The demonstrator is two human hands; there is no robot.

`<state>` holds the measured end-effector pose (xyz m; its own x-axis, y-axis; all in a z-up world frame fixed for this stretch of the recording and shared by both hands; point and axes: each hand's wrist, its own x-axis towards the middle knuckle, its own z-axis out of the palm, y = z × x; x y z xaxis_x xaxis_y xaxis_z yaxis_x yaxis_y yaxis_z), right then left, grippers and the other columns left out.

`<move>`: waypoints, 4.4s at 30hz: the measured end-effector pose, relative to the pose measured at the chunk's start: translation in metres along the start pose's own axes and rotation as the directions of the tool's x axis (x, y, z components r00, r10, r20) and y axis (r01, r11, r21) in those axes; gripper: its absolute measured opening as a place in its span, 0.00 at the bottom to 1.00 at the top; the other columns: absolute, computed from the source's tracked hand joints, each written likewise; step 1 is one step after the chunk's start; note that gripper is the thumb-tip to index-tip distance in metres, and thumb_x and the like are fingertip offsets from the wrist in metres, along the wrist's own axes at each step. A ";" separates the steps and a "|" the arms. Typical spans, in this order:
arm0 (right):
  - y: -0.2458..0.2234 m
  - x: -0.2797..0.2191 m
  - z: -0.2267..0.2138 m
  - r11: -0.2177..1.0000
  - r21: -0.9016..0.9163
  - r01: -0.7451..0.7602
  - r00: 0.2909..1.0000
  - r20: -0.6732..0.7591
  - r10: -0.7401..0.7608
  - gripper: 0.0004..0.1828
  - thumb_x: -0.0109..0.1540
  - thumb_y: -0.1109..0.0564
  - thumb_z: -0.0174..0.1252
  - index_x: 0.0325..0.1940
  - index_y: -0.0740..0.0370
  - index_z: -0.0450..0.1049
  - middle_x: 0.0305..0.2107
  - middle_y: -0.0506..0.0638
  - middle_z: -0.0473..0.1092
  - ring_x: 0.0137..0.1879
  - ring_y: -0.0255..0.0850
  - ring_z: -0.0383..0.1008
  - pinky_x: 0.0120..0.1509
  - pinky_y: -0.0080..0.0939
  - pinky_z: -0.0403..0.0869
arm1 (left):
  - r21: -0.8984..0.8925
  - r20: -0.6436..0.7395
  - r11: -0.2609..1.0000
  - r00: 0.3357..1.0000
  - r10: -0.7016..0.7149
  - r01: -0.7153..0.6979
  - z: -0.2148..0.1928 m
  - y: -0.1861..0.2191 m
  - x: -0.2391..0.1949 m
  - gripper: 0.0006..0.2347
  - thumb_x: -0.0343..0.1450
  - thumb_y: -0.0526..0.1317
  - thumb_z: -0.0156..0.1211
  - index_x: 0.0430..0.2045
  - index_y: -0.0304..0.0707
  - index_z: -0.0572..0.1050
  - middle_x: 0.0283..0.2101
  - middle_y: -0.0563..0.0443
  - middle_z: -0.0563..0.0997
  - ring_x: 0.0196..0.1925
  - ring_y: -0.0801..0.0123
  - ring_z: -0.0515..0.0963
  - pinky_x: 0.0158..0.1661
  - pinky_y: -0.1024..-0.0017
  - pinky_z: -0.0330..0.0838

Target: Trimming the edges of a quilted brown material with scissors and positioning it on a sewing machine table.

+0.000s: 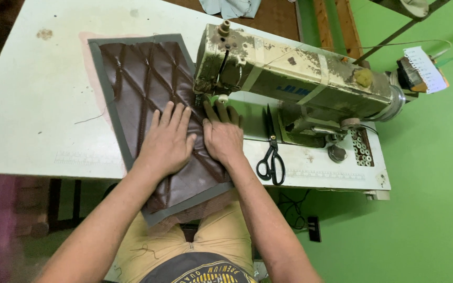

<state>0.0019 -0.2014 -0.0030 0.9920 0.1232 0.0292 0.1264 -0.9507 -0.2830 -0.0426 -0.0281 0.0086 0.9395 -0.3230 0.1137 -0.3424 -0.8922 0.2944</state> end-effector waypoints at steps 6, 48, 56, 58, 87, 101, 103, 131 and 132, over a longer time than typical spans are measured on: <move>-0.034 -0.019 -0.047 1.000 -0.015 0.002 1.000 0.007 -0.002 0.35 0.65 0.38 0.32 0.34 0.63 0.81 0.28 0.66 0.77 0.44 0.65 0.79 0.48 0.66 0.75 | 0.032 0.085 0.999 0.996 -0.016 0.013 -0.009 -0.002 -0.013 0.40 0.72 0.63 0.43 0.73 0.29 0.51 0.76 0.31 0.53 0.80 0.44 0.46 0.73 0.43 0.39; 0.026 -0.018 0.010 0.997 0.017 0.078 0.993 -0.088 -0.076 0.28 0.72 0.39 0.36 0.55 0.56 0.76 0.37 0.62 0.74 0.45 0.63 0.76 0.54 0.61 0.71 | 0.108 0.164 0.993 0.986 0.028 -0.046 -0.013 -0.027 -0.003 0.50 0.67 0.77 0.41 0.74 0.34 0.49 0.77 0.38 0.52 0.80 0.50 0.45 0.74 0.46 0.36; 0.022 -0.009 0.005 0.998 0.046 0.047 0.998 -0.054 -0.044 0.32 0.71 0.40 0.35 0.35 0.64 0.76 0.26 0.68 0.72 0.39 0.69 0.76 0.46 0.65 0.72 | 0.085 0.173 0.996 0.985 0.016 -0.031 -0.020 -0.031 0.004 0.50 0.65 0.76 0.45 0.74 0.35 0.50 0.77 0.41 0.53 0.81 0.52 0.46 0.74 0.49 0.36; 0.023 -0.004 0.002 0.998 0.054 0.036 0.998 -0.056 -0.033 0.33 0.71 0.39 0.36 0.32 0.66 0.76 0.24 0.69 0.72 0.38 0.71 0.76 0.45 0.66 0.72 | 0.081 0.167 0.996 0.986 0.016 -0.030 -0.019 -0.033 0.009 0.51 0.64 0.77 0.46 0.74 0.35 0.50 0.77 0.40 0.53 0.81 0.53 0.46 0.75 0.49 0.36; 0.076 0.086 0.044 0.957 -0.265 0.114 0.974 -0.160 -0.160 0.21 0.65 0.42 0.47 0.45 0.58 0.78 0.51 0.53 0.74 0.57 0.53 0.72 0.66 0.50 0.62 | 0.069 0.124 0.997 0.992 0.009 -0.017 -0.003 -0.069 0.073 0.54 0.61 0.80 0.45 0.75 0.40 0.49 0.78 0.45 0.52 0.81 0.56 0.43 0.76 0.53 0.34; 0.090 0.118 0.047 0.982 -0.185 0.029 0.999 -0.007 -0.031 0.18 0.57 0.49 0.52 0.28 0.64 0.81 0.24 0.62 0.77 0.40 0.61 0.82 0.48 0.56 0.78 | 0.052 0.080 0.994 0.992 0.093 -0.097 -0.002 -0.092 0.110 0.54 0.59 0.78 0.49 0.75 0.40 0.52 0.78 0.47 0.55 0.81 0.57 0.46 0.76 0.54 0.38; 0.091 0.120 0.047 0.978 -0.206 0.027 0.999 0.023 -0.023 0.20 0.57 0.47 0.51 0.27 0.65 0.81 0.24 0.62 0.77 0.41 0.61 0.82 0.47 0.57 0.77 | 0.049 0.085 0.995 0.993 0.088 -0.092 0.000 -0.093 0.111 0.54 0.58 0.79 0.49 0.75 0.40 0.52 0.78 0.48 0.55 0.81 0.58 0.46 0.76 0.55 0.39; 0.124 0.124 0.046 1.000 -0.022 -0.013 1.000 -0.007 0.013 0.23 0.65 0.46 0.45 0.20 0.53 0.75 0.16 0.47 0.71 0.28 0.43 0.79 0.34 0.44 0.72 | 0.292 -0.035 0.956 0.999 0.000 0.010 0.005 -0.112 0.089 0.30 0.77 0.61 0.27 0.69 0.46 0.64 0.64 0.48 0.70 0.67 0.57 0.65 0.59 0.55 0.57; 0.108 0.108 0.024 0.977 0.186 -0.099 0.992 -0.059 0.112 0.25 0.66 0.44 0.46 0.19 0.53 0.75 0.13 0.46 0.69 0.24 0.41 0.77 0.31 0.41 0.71 | 0.351 -0.066 0.936 0.998 0.023 0.002 0.005 -0.112 0.081 0.28 0.77 0.59 0.29 0.65 0.46 0.70 0.55 0.47 0.76 0.57 0.56 0.74 0.50 0.56 0.62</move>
<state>0.1227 -0.2844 -0.0533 0.9986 -0.0007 0.0534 0.0238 -0.8886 -0.4581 0.0721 0.0442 -0.0202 0.9289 -0.3220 0.1829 -0.3168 -0.9467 -0.0575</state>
